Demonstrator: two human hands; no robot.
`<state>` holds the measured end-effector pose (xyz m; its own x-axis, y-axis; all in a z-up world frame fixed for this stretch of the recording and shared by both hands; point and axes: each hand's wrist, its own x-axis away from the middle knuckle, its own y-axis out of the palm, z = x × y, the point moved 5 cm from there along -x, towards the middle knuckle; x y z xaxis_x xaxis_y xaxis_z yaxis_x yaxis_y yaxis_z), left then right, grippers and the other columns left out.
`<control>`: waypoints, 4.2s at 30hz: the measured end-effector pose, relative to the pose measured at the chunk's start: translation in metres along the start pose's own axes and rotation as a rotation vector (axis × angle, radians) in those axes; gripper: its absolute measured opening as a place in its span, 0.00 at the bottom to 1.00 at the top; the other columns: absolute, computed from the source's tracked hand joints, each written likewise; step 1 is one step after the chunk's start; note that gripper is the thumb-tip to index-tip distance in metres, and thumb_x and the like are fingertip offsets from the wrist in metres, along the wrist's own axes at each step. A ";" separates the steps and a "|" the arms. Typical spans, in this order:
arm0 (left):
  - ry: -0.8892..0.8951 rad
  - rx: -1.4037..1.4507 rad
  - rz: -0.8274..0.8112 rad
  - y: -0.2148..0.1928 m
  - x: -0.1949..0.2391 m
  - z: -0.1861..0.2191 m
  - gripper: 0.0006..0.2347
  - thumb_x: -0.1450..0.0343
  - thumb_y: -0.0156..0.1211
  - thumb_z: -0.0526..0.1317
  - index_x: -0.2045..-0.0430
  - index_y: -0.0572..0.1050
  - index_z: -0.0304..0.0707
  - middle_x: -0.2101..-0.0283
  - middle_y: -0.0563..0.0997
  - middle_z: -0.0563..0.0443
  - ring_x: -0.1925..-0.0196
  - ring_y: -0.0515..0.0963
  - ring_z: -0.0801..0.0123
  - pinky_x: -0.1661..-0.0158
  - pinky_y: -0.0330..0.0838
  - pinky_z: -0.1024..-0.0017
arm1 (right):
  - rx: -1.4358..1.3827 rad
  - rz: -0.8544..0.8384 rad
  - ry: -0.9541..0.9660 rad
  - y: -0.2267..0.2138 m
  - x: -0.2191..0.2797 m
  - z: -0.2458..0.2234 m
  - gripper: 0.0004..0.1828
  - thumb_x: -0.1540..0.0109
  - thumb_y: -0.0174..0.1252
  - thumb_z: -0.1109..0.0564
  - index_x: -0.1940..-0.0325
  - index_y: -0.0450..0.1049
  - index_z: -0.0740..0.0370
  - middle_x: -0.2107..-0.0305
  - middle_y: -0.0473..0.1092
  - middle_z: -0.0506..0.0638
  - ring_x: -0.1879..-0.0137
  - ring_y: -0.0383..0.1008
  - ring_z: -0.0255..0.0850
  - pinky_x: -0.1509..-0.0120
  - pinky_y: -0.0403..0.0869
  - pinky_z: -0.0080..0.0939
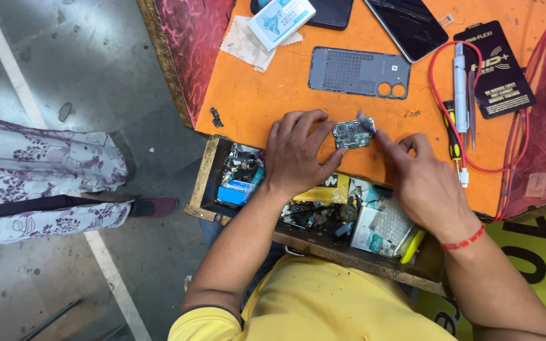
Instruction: The person works at a cluttered workbench, using a small tool to probe a circuit board and then handling a disassembled smartphone. They use a screwdriver to remove screws from the phone's internal frame and place components on the table.
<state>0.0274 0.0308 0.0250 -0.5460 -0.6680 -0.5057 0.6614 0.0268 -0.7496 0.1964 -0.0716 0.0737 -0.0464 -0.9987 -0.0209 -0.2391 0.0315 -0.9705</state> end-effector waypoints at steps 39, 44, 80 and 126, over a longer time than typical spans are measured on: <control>0.006 0.048 0.033 -0.008 0.000 0.000 0.19 0.33 0.67 0.53 0.52 0.77 0.45 0.47 0.75 0.55 0.42 0.73 0.61 0.44 0.66 0.58 | 0.001 -0.009 0.020 0.008 0.003 -0.001 0.28 0.36 0.55 0.60 0.29 0.68 0.53 0.55 0.70 0.59 0.64 0.75 0.61 0.62 0.75 0.58; -0.014 0.056 0.000 -0.003 0.000 -0.001 0.19 0.32 0.67 0.53 0.52 0.77 0.45 0.47 0.75 0.55 0.42 0.73 0.61 0.45 0.66 0.58 | -0.047 -0.023 -0.002 0.012 0.004 -0.001 0.31 0.38 0.53 0.61 0.29 0.68 0.51 0.54 0.71 0.57 0.63 0.76 0.61 0.61 0.75 0.58; -0.003 0.040 0.049 -0.006 0.003 0.000 0.19 0.34 0.67 0.54 0.53 0.78 0.45 0.47 0.75 0.55 0.42 0.73 0.63 0.44 0.66 0.58 | 0.040 -0.032 0.016 0.016 0.005 -0.003 0.29 0.36 0.54 0.56 0.29 0.67 0.48 0.54 0.71 0.59 0.64 0.77 0.60 0.64 0.76 0.58; 0.009 0.055 0.083 -0.010 0.004 0.000 0.19 0.33 0.67 0.51 0.54 0.76 0.45 0.47 0.75 0.54 0.43 0.74 0.62 0.44 0.67 0.58 | -0.171 -0.079 -0.024 0.028 0.002 -0.001 0.28 0.37 0.52 0.57 0.31 0.69 0.45 0.59 0.72 0.51 0.61 0.77 0.53 0.58 0.76 0.53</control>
<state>0.0185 0.0274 0.0306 -0.4921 -0.6587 -0.5692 0.7321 0.0407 -0.6800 0.1891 -0.0727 0.0469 0.0015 -0.9989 0.0461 -0.4030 -0.0428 -0.9142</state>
